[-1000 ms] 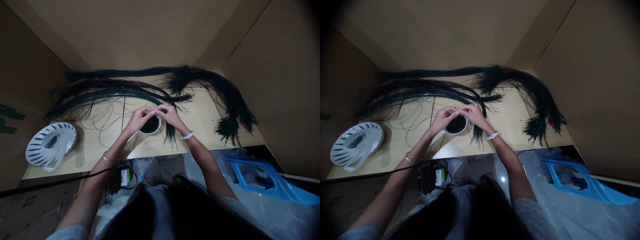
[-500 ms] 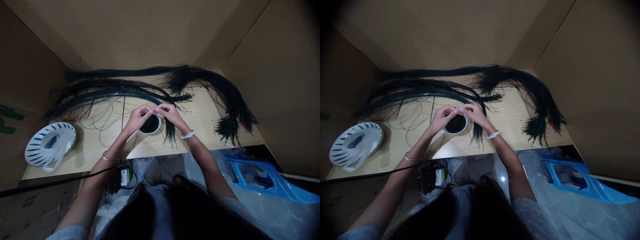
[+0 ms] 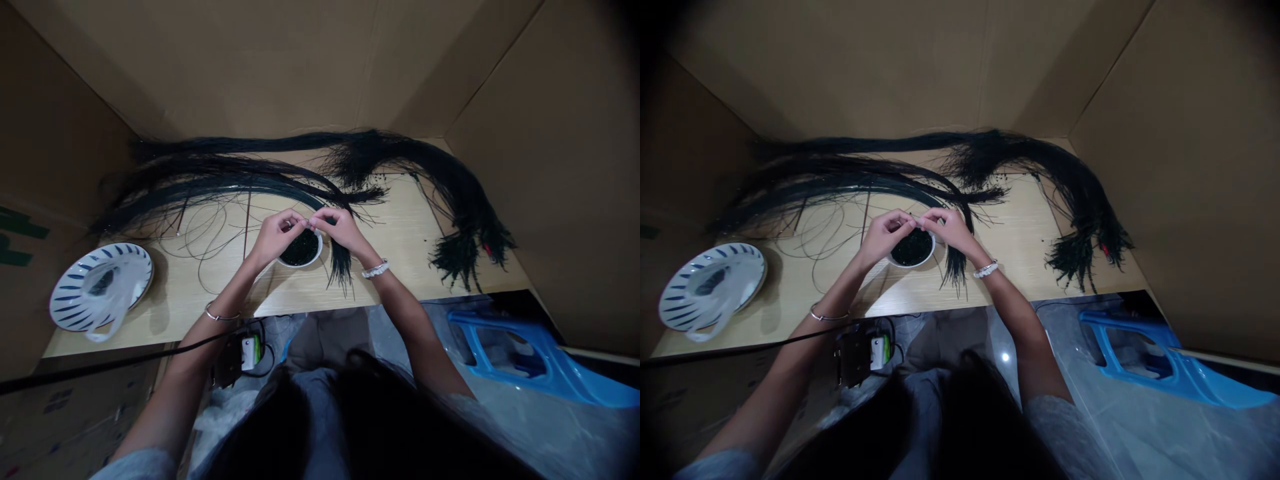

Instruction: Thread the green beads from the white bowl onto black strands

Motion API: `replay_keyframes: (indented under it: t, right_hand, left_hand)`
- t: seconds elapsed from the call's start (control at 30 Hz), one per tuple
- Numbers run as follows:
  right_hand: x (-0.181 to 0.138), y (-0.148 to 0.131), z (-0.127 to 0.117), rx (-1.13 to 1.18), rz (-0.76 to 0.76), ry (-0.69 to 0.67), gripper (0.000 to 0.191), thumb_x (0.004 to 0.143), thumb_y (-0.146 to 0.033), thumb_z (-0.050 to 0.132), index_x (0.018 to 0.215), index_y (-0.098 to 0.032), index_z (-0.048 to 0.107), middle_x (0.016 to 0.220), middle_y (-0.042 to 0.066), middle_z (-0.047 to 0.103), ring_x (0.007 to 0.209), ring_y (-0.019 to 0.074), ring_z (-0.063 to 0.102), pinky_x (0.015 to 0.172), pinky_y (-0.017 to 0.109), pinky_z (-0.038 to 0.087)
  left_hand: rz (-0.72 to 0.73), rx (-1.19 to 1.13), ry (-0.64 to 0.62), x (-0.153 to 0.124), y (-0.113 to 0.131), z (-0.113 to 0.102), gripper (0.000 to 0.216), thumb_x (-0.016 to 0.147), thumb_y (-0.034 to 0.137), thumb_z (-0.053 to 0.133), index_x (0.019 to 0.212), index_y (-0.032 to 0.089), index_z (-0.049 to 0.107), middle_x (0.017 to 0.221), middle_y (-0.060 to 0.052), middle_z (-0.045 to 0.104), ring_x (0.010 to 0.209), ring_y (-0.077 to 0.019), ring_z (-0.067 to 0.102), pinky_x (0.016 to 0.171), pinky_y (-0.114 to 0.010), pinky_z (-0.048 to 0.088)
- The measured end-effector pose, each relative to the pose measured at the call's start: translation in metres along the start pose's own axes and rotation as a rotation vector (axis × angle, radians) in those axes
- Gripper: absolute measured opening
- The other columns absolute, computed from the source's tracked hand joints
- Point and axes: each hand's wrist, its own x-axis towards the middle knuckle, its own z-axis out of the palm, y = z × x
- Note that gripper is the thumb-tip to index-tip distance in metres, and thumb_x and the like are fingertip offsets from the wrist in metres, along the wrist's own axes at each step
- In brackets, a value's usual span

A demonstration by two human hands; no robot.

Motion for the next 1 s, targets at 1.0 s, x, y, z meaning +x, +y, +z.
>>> replay_keyframes:
  t: [1.0]
  right_hand:
    - [0.004, 0.019, 0.003, -0.338, -0.042, -0.015, 0.016, 0.092, -0.030, 0.066, 0.084, -0.019, 0.074, 0.109, 0.008, 0.073, 0.107, 0.0239, 0.064, 0.101, 0.040, 0.047]
  left_hand:
    - [-0.010, -0.026, 0.035, 0.003, -0.007, -0.001, 0.019, 0.083, 0.038, 0.069, 0.081, 0.019, 0.066, 0.065, 0.002, 0.059, 0.058, -0.0127, 0.049, 0.058, -0.027, 0.037]
